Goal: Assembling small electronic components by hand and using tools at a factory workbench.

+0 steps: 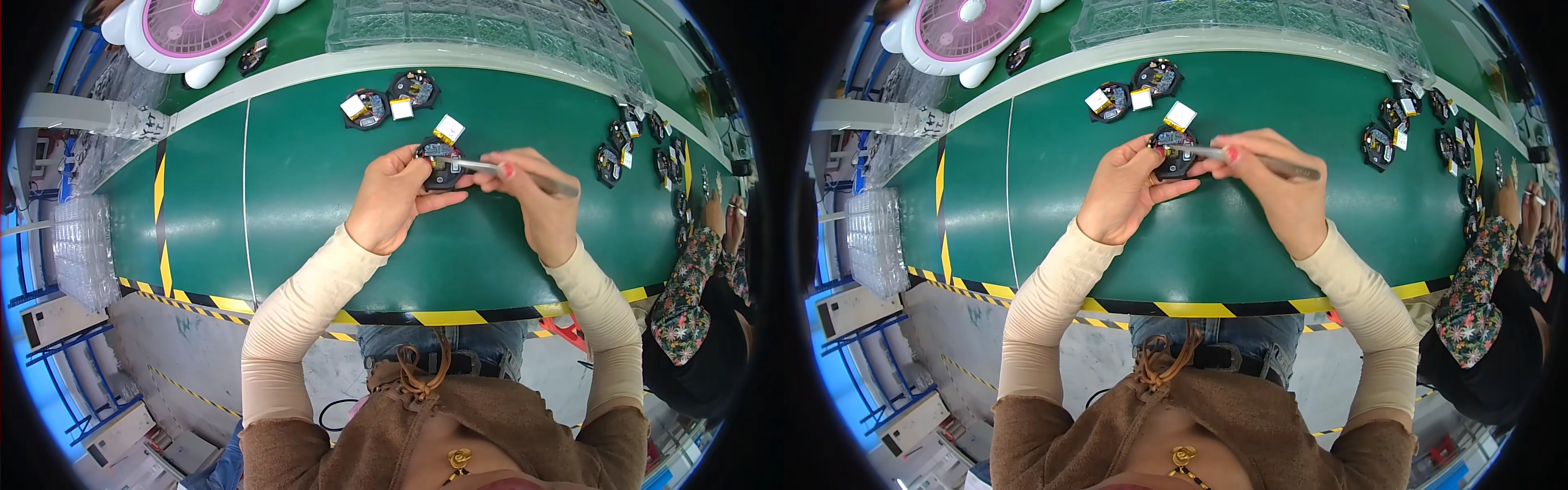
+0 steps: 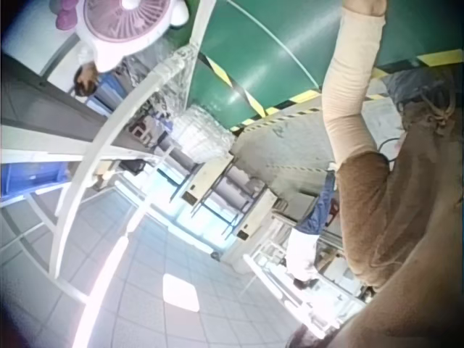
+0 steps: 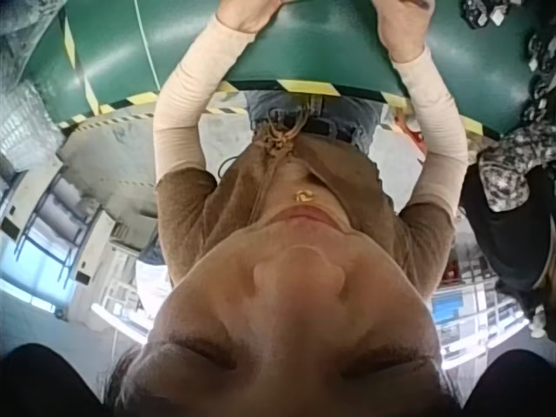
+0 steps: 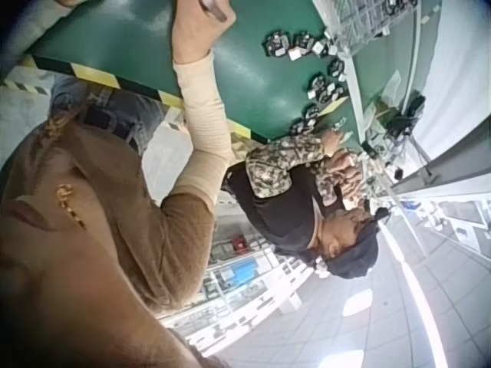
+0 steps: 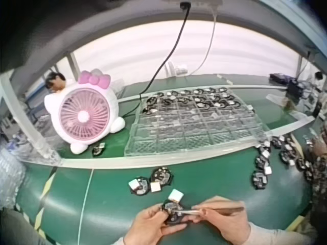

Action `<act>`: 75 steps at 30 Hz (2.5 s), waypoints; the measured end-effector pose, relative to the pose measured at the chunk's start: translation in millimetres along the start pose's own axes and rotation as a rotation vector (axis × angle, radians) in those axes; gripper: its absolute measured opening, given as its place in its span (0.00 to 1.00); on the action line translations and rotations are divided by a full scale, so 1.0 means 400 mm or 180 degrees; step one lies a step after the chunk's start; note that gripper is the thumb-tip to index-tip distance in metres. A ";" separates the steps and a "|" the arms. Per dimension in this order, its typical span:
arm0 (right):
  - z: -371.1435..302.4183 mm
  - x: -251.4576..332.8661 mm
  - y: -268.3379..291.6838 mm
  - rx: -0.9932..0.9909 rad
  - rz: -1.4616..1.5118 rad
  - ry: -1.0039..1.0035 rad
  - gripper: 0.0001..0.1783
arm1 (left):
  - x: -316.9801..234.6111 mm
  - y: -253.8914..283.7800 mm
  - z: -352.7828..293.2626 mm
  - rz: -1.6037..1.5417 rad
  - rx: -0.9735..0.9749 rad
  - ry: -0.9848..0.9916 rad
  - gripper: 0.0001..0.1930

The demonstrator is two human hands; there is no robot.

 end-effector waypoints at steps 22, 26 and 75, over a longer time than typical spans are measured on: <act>-0.001 -0.024 -0.005 0.0147 0.0436 -0.0456 0.13 | -0.004 -0.012 -0.001 -0.0081 0.0204 -0.0146 0.13; 0.001 -0.034 0.000 0.0213 0.0725 -0.0580 0.14 | -0.004 -0.020 -0.003 -0.0134 0.0292 -0.0123 0.13; -0.016 -0.065 0.009 -0.0341 0.1361 -0.0977 0.15 | -0.007 -0.030 -0.003 -0.0126 0.0152 -0.0528 0.16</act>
Point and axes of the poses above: each hand's wrist, its own z-axis towards the middle knuckle, its own y-axis out of the back of the hand, x = y × z, the point moved 8 cm from there along z, towards the middle knuckle, and after that the axes turned 2 degrees about -z, right-handed, at the moved point
